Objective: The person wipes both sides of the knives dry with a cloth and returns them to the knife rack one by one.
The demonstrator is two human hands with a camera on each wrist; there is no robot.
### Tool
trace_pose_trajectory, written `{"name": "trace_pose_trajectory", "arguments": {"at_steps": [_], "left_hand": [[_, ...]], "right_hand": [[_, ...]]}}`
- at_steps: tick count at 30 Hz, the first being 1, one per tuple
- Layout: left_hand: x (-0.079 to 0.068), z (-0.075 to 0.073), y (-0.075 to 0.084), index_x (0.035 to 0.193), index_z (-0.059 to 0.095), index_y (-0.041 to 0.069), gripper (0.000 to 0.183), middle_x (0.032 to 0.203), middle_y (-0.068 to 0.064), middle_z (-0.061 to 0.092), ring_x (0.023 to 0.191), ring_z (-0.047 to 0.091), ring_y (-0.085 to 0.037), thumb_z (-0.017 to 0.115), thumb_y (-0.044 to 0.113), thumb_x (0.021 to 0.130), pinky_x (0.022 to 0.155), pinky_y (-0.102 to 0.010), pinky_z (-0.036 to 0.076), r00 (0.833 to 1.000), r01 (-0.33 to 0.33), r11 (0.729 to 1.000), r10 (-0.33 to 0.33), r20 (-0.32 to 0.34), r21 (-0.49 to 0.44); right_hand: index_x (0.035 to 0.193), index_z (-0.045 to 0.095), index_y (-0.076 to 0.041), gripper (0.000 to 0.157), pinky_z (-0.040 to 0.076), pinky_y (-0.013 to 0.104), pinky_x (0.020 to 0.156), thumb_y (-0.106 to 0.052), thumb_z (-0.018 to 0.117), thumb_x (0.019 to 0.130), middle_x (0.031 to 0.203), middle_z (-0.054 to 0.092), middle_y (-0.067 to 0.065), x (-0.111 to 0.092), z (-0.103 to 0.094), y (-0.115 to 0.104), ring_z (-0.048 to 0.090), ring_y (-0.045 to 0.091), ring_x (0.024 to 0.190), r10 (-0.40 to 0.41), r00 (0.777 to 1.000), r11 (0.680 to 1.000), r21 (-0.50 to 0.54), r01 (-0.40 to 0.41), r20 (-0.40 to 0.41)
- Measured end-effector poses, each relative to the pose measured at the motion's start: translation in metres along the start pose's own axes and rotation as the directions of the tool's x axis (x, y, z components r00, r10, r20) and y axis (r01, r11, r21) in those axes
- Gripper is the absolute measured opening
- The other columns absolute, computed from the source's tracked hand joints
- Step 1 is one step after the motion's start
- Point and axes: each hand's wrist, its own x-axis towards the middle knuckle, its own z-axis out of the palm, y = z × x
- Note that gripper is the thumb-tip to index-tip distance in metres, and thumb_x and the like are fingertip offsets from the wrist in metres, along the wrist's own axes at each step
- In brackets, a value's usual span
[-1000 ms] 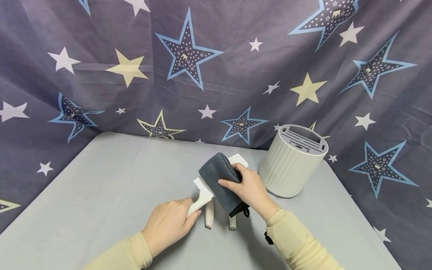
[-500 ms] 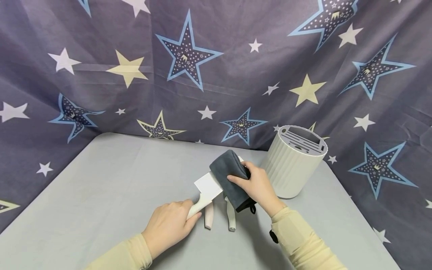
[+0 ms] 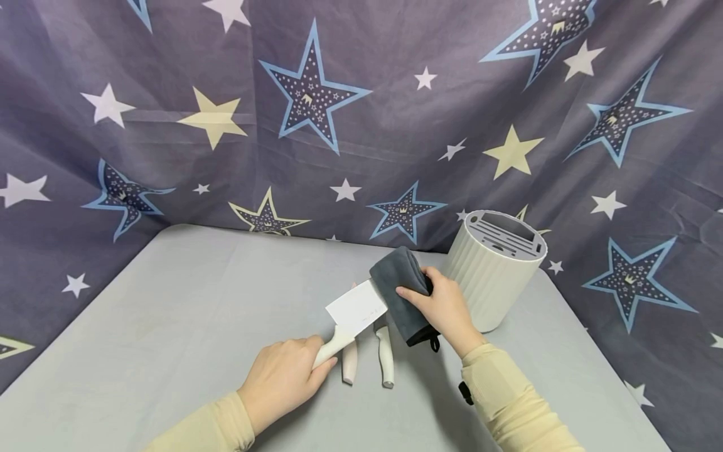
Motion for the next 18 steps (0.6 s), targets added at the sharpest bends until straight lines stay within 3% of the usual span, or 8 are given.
{"name": "trace_pose_trajectory", "arguments": {"at_steps": [18], "left_hand": [[-0.002,0.000,0.000,0.070,0.049,0.017,0.035,0.054,0.009,0.041,0.046,0.036,-0.008,0.076,0.035,0.083,0.041,-0.027,0.027,0.999,-0.024,1.000,0.024,-0.027,0.021]], "right_hand": [[0.126,0.058,-0.007,0.057,0.052,0.045,0.076,-0.045,0.073,0.086,0.109,0.070,0.020,0.004,-0.012,0.014,0.065,0.031,0.087,0.082,0.996,0.996,-0.020,-0.083,-0.023]]}}
